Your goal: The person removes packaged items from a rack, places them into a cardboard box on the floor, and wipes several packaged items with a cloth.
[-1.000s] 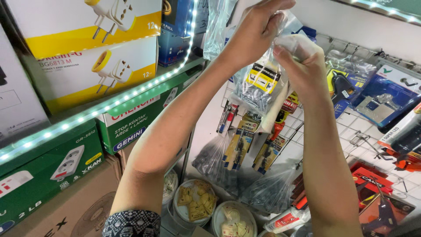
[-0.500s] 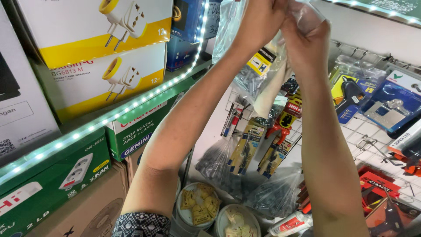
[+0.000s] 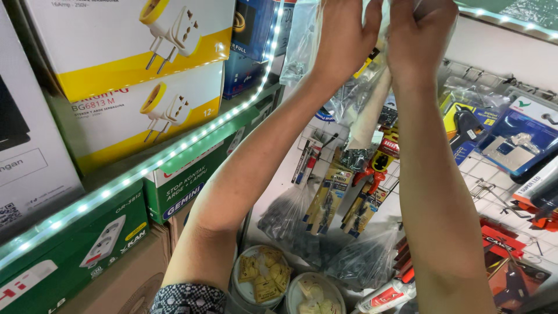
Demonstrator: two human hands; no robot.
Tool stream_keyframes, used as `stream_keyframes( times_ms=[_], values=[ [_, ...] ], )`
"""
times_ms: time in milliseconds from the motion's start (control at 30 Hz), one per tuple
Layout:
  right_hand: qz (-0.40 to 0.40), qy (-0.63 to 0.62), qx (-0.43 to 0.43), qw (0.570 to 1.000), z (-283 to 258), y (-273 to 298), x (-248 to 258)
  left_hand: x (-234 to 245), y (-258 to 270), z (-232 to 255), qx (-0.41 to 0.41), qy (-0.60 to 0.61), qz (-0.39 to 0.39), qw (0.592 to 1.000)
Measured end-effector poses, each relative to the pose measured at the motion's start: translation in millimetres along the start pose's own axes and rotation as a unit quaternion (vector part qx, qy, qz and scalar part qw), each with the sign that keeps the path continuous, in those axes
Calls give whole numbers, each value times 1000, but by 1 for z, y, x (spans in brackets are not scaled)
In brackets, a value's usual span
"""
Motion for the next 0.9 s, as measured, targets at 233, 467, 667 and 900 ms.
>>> stream_keyframes(
  times_ms=[233,467,667,900],
  values=[
    [-15,-16,-39,999,1,2,-14,14,0,-9,41,-34,-31,998],
    [-43,-21,-110,993,13,20,-22,28,17,0,49,-113,-69,990],
    [-57,17,-21,998,2,38,-7,40,36,23,37,-131,-84,987],
    [-58,-48,-129,989,12,73,22,53,71,65,28,-107,-139,984]
  ],
)
Point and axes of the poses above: each hand's wrist, its own y-axis away from the middle knuckle, its own x-axis out of the back of the hand, z = x × y, the point moved 10 cm from there along -y, towards the middle knuckle, and after that the axes turned 14 degrees about y, right-handed, at the moved point
